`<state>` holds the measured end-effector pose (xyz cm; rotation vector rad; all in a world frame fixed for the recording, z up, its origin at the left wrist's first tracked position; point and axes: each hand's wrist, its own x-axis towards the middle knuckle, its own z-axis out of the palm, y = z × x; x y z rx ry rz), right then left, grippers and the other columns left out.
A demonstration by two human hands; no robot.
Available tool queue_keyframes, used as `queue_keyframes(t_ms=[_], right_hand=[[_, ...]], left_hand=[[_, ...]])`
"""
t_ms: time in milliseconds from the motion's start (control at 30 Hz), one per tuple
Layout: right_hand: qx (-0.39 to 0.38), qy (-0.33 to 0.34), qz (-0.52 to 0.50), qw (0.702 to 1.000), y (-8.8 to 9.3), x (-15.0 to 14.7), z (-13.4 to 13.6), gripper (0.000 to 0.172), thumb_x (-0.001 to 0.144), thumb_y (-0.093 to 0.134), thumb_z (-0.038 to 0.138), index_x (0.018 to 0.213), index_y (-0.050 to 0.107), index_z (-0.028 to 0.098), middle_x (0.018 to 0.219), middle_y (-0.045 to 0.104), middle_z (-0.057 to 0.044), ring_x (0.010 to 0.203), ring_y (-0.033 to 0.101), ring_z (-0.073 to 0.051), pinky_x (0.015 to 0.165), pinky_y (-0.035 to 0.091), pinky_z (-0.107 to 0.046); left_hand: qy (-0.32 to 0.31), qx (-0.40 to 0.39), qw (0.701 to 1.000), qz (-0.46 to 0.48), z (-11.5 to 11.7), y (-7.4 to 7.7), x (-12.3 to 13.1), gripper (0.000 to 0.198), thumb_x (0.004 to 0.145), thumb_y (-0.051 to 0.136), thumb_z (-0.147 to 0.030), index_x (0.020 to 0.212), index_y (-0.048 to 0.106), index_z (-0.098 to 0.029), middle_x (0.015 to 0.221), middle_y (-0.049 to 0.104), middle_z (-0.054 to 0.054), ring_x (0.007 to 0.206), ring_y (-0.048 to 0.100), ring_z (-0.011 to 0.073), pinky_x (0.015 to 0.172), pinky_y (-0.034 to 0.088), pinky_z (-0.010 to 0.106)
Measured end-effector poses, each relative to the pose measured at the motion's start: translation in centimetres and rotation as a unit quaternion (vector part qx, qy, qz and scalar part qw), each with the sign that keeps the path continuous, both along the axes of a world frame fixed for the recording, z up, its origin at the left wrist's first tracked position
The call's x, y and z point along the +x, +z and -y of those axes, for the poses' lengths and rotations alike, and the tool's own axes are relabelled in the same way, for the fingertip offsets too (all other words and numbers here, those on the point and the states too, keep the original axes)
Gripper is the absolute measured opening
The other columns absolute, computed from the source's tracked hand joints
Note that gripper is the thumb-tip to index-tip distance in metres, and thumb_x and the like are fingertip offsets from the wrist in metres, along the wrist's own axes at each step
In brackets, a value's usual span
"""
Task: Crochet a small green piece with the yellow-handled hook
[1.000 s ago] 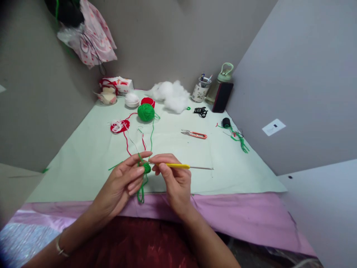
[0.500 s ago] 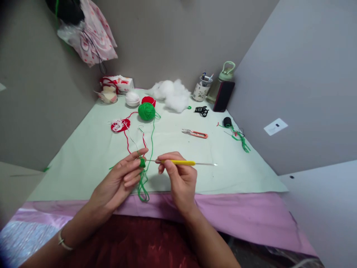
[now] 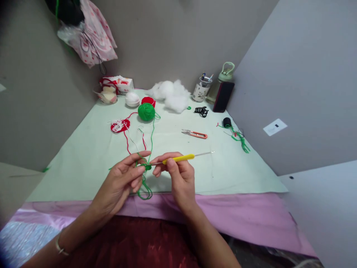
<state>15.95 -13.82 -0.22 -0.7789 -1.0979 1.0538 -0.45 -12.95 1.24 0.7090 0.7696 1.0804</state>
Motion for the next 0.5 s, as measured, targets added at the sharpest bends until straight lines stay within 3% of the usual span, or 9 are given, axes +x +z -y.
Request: queue_keyframes(t_ms=[200, 367, 500], right_hand=[[0.1, -0.073, 0.178, 0.976, 0.3, 0.2, 1.1, 0.024, 0.11, 0.052, 0.022, 0.113, 0.076, 0.025, 0.1, 0.08, -0.004, 0.077, 0.076, -0.015, 0.074, 0.064, -0.032], [0.259, -0.124, 0.332, 0.899, -0.7, 0.2, 1.1, 0.027, 0.108, 0.052, 0.017, 0.127, 0.071, 0.025, 0.106, 0.082, -0.009, 0.098, 0.08, -0.022, 0.081, 0.067, -0.038], [0.308, -0.169, 0.42, 0.837, -1.7, 0.1, 0.6, 0.036, 0.104, 0.06, 0.015, 0.137, 0.068, 0.027, 0.117, 0.082, -0.011, 0.101, 0.08, -0.023, 0.079, 0.067, -0.035]], left_hand=[[0.021, 0.021, 0.999, -0.016, 0.0, 0.0, 0.1, 0.029, 0.084, 0.087, -0.022, 0.113, 0.084, -0.024, 0.089, 0.061, -0.004, 0.049, 0.05, 0.0, 0.047, 0.046, 0.016], [0.037, 0.025, 0.999, -0.013, 0.1, 0.0, 0.2, 0.045, 0.08, 0.088, -0.016, 0.122, 0.081, -0.028, 0.093, 0.062, -0.004, 0.048, 0.051, 0.0002, 0.045, 0.045, 0.016], [0.036, 0.012, 0.999, -0.001, 0.2, -0.1, 0.3, 0.06, 0.076, 0.091, -0.014, 0.132, 0.075, -0.029, 0.094, 0.064, -0.004, 0.046, 0.044, -0.0008, 0.04, 0.038, 0.013]])
